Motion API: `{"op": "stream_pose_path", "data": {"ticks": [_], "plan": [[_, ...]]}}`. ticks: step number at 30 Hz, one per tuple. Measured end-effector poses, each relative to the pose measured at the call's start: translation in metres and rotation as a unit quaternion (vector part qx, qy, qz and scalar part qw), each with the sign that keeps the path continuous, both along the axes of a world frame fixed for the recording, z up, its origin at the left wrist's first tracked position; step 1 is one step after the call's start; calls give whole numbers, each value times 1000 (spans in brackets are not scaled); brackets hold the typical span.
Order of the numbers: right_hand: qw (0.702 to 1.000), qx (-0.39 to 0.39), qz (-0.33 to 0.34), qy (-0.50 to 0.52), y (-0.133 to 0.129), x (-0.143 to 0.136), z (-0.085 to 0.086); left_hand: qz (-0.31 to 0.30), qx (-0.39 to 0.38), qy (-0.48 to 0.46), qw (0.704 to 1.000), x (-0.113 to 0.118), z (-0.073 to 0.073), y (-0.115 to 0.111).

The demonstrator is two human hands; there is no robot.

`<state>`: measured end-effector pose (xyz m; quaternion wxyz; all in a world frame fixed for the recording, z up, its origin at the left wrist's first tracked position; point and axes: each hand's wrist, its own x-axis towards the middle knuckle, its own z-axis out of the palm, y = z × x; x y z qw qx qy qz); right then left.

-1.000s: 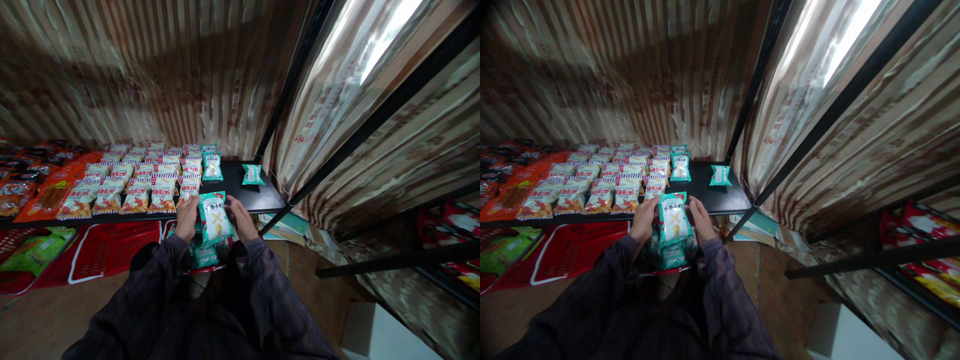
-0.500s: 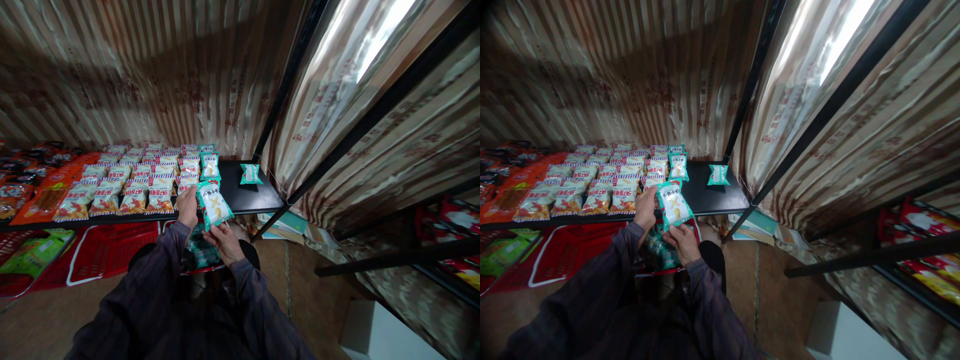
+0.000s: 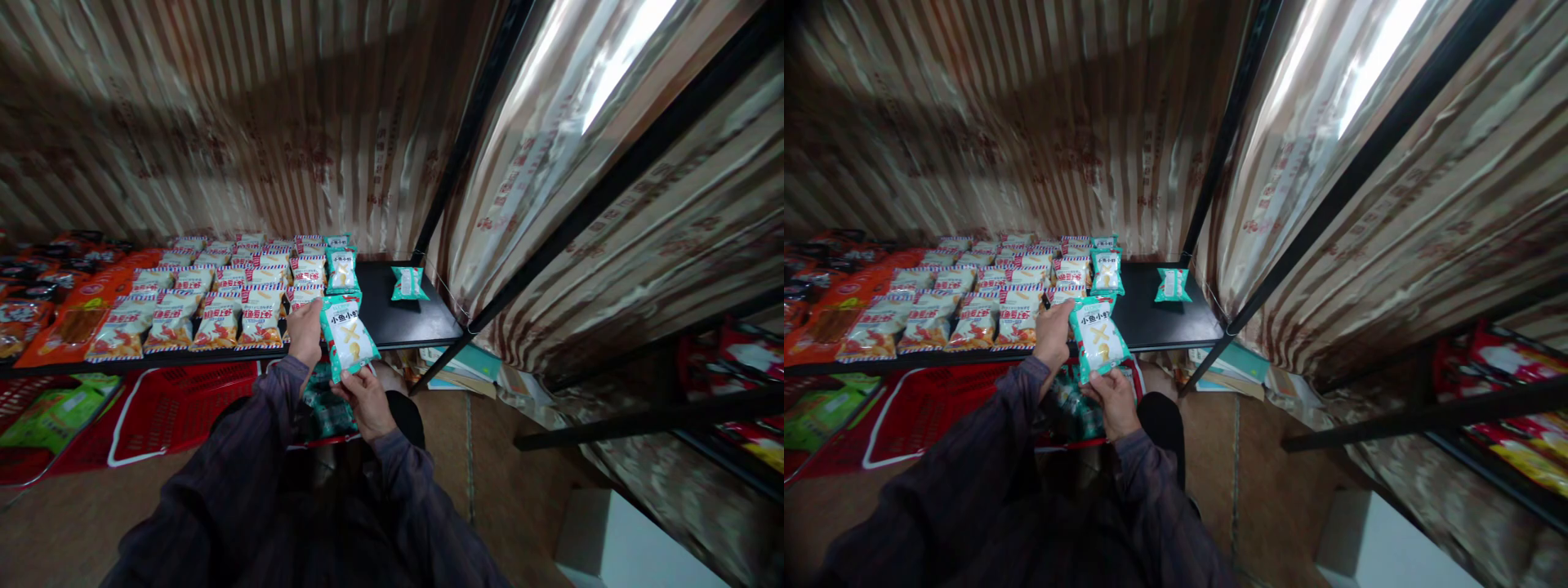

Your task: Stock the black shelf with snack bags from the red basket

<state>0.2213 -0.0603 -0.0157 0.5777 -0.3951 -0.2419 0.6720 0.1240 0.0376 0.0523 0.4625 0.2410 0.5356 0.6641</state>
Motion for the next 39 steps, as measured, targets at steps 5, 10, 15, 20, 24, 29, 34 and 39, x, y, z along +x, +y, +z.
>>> {"op": "stream_pose_path", "data": {"ticks": [5,10,15,20,24,29,34,39], "plan": [[999,13,-36,25,5,-4,0,-128,27,-20,991,0,3,-15],[996,26,-82,25,16,-1,1,-219,-2,-55,974,6,0,-40],[995,27,-92,14,20,-1,2,-214,0,-82,973,18,-19,-47],[997,16,-75,-34,16,1,-1,-146,-12,-93,985,21,-30,-46],[996,36,-73,-42,15,14,0,-133,-9,-99,986,14,-33,-45],[992,55,-108,-27,28,38,14,-162,-5,-98,982,5,-36,-48],[987,59,-136,-62,52,51,31,-175,-5,-86,981,3,-35,-55],[980,93,-141,-109,72,55,42,-197,-10,-64,978,2,-35,-60]]}}
